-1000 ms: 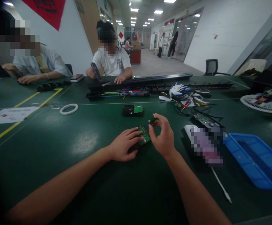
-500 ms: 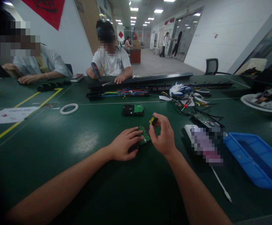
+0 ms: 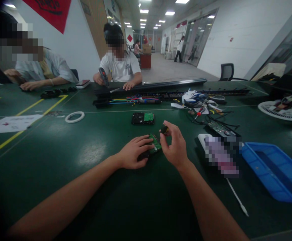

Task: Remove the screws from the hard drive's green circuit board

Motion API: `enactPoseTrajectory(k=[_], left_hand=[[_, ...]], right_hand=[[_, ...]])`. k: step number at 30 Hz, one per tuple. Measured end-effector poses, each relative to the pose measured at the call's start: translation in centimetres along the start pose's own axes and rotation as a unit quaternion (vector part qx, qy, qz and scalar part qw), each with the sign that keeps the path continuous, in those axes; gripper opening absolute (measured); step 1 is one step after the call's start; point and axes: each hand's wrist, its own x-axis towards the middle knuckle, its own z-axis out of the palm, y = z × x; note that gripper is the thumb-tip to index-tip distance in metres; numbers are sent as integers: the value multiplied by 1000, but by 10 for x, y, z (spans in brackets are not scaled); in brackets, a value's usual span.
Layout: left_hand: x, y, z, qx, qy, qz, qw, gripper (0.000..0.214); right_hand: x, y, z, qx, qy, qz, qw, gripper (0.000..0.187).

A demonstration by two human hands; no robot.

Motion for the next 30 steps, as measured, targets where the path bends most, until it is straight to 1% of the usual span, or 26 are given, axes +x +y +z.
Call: enactPoseTrajectory(k=[5, 8, 11, 16, 19, 23, 25, 30], left_hand=[[-1, 2, 0, 11, 14, 0, 1000, 66], [-1, 6, -1, 23, 27, -6, 999, 65], [-2, 10, -2, 31, 25, -13, 999, 62], [-2, 20, -2, 36, 19, -37, 999, 62], [-3, 24, 0, 43, 22, -45, 998, 63], [-5, 23, 3, 40, 27, -43, 998, 63], [-6, 22, 4, 38, 28, -41, 998, 61], [-7, 20, 5, 36, 30, -39, 998, 61]], right_hand=[[-1, 2, 0, -26, 19, -2, 999, 57], [-2, 2, 0, -13, 3, 5, 1000, 60], [-2, 2, 1, 6, -11, 15, 1000, 61], [0, 1, 0, -22, 12, 3, 1000, 58], [0, 1, 0, -21, 13, 4, 1000, 60], [-1, 2, 1, -4, -1, 23, 1000, 62], [-2, 3, 2, 3, 3, 28, 1000, 62], [-1, 3, 1, -27, 22, 7, 999, 59]])
